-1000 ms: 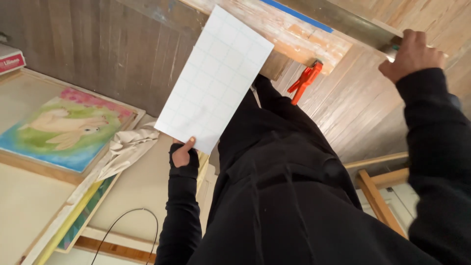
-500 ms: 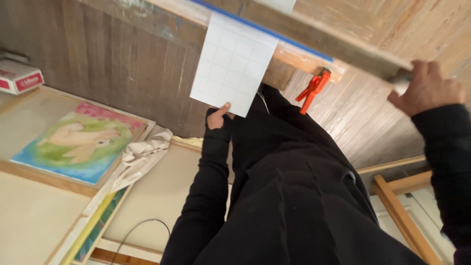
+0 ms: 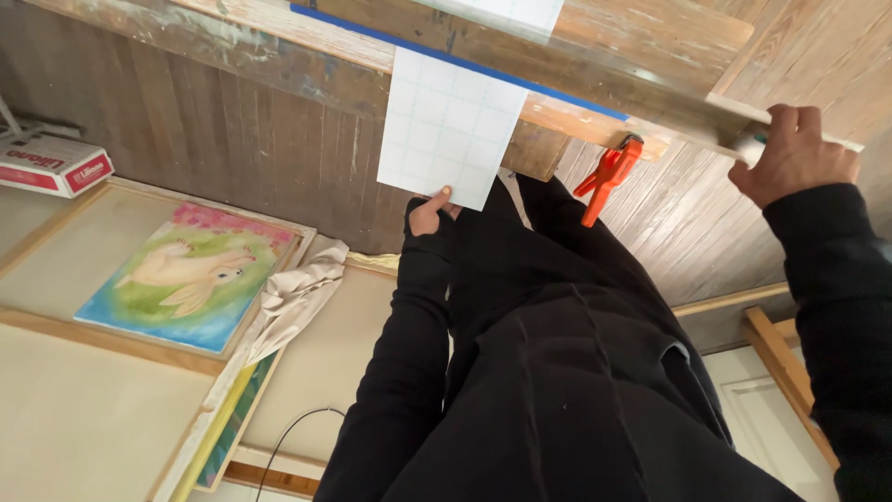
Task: The person assembles a wooden picture frame by inserting a gridded paper into the frame, marking the frame with a pencil, and cutting the paper to size with a utility knife. They repeat the process with a second sheet, aligning and trimming it, then place the trimmed paper into the frame and set the frame on the workbench.
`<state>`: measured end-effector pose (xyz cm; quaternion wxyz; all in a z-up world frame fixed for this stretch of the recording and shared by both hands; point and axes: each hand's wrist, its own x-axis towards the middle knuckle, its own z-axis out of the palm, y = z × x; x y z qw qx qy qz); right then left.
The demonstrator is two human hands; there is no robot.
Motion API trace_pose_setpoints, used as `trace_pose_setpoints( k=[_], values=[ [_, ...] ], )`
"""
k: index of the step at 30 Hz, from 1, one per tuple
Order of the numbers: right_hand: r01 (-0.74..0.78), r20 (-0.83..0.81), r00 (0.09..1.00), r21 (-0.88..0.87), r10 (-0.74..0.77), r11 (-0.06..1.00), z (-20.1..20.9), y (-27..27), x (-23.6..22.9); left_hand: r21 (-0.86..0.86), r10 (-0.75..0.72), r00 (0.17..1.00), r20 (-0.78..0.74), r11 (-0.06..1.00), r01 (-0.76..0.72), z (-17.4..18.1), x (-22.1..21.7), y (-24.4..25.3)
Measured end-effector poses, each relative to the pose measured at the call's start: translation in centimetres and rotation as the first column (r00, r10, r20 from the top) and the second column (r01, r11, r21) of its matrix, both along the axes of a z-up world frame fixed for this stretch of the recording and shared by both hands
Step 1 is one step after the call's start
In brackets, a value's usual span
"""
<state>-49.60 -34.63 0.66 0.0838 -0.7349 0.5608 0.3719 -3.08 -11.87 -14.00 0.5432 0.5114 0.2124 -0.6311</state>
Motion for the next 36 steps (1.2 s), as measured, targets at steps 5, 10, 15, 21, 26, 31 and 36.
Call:
trace_pose_setpoints(
  k=[5, 10, 15, 21, 26, 31, 36],
  values=[
    [-0.007, -0.015, 1.000, -0.028, 0.007, 1.000, -1.0, -0.2, -0.6, 0.059, 0.001, 1.000, 0.000, 0.998, -0.001, 1.3, 0.3, -0.8],
    [-0.013, -0.029, 1.000, -0.014, 0.012, 1.000, -0.8, -0.5, -0.2, 0.101, -0.064, 0.985, 0.162, 0.994, 0.048, 1.4, 1.9, 0.5],
    [0.006, -0.014, 1.000, 0.016, -0.006, 1.000, 0.2, -1.1, 1.1, 0.236, -0.317, 0.684, 0.657, 0.948, 0.213, -3.3, 9.2, 6.0],
    [0.004, 0.171, 0.985, -0.075, 0.009, 0.997, 0.6, -1.0, 4.7, 0.555, -0.471, -0.317, 0.823, 0.545, 0.629, 11.9, 14.0, -12.3],
    [0.029, 0.540, 0.837, -0.211, 0.092, 0.977, 0.4, -2.1, 13.6, 0.654, -0.120, -0.643, 0.757, 0.153, 0.741, 11.9, 16.6, -24.1],
    [0.067, 0.538, 0.842, -0.154, 0.027, 0.986, -0.8, -3.2, 21.4, 0.693, 0.037, -0.692, 0.721, -0.073, 0.717, 9.3, 16.8, -28.9],
    [0.069, 0.464, 0.886, -0.178, 0.021, 0.982, -2.2, -3.3, 22.8, 0.718, 0.170, -0.699, 0.695, -0.105, 0.688, 7.6, 17.8, -30.6]
  ],
)
